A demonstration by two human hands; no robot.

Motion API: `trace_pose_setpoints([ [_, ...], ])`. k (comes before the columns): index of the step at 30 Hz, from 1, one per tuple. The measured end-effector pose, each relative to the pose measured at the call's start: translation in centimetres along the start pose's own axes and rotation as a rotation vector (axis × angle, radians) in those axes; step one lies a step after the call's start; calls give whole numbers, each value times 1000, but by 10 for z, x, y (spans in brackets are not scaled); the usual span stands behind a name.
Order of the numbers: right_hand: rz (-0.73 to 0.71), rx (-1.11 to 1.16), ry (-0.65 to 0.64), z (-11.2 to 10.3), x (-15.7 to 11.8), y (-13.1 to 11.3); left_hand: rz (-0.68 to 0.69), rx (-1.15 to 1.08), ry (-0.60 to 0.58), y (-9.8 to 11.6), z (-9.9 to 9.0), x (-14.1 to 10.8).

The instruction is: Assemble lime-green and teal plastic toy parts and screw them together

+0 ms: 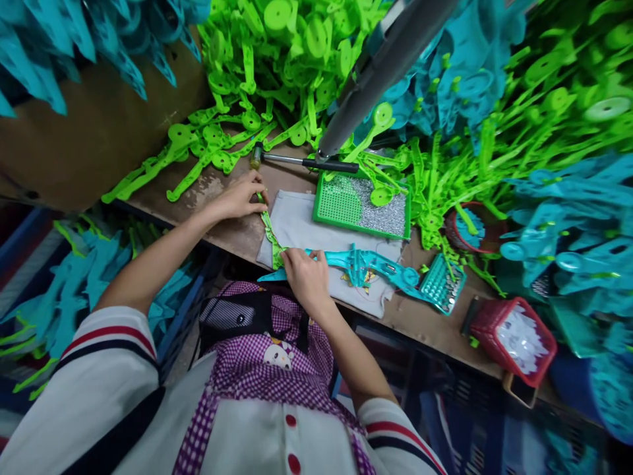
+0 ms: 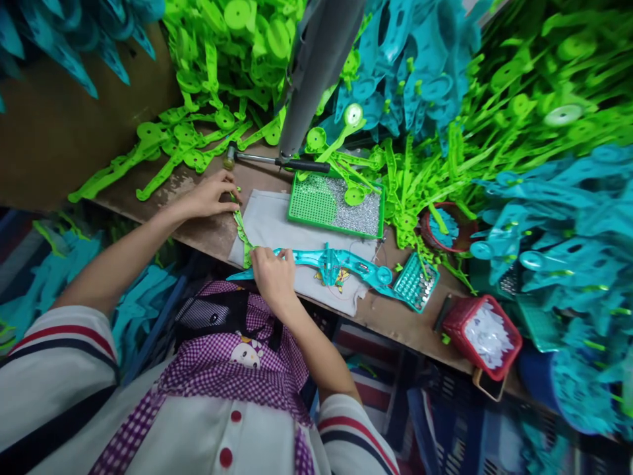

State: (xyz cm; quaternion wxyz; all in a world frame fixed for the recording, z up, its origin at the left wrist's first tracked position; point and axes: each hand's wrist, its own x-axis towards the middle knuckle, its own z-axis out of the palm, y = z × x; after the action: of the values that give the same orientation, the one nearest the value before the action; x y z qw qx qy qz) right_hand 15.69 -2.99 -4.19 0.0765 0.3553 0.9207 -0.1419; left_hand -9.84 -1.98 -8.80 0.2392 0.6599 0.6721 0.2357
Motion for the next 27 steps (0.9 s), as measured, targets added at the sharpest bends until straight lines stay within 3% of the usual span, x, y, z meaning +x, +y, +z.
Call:
trace_pose_setpoints([
  [5, -28, -3, -18, 0, 2, -4, 4, 70, 214, 35, 9, -33],
  [9, -44, -1, -42, -3, 3, -4, 163, 33, 110, 50, 21, -54],
  [14, -61, 24, 41, 4, 0, -1, 265, -15, -11, 43, 30, -61],
  [19, -62, 91, 205, 17, -2, 4, 236, -35, -41, 37, 27, -61],
  [24, -153, 57, 231, 24, -3, 2, 149, -103, -27, 41, 28, -55],
  [27, -131, 76, 248, 27, -4, 2, 126, -110, -16, 43, 31, -50],
])
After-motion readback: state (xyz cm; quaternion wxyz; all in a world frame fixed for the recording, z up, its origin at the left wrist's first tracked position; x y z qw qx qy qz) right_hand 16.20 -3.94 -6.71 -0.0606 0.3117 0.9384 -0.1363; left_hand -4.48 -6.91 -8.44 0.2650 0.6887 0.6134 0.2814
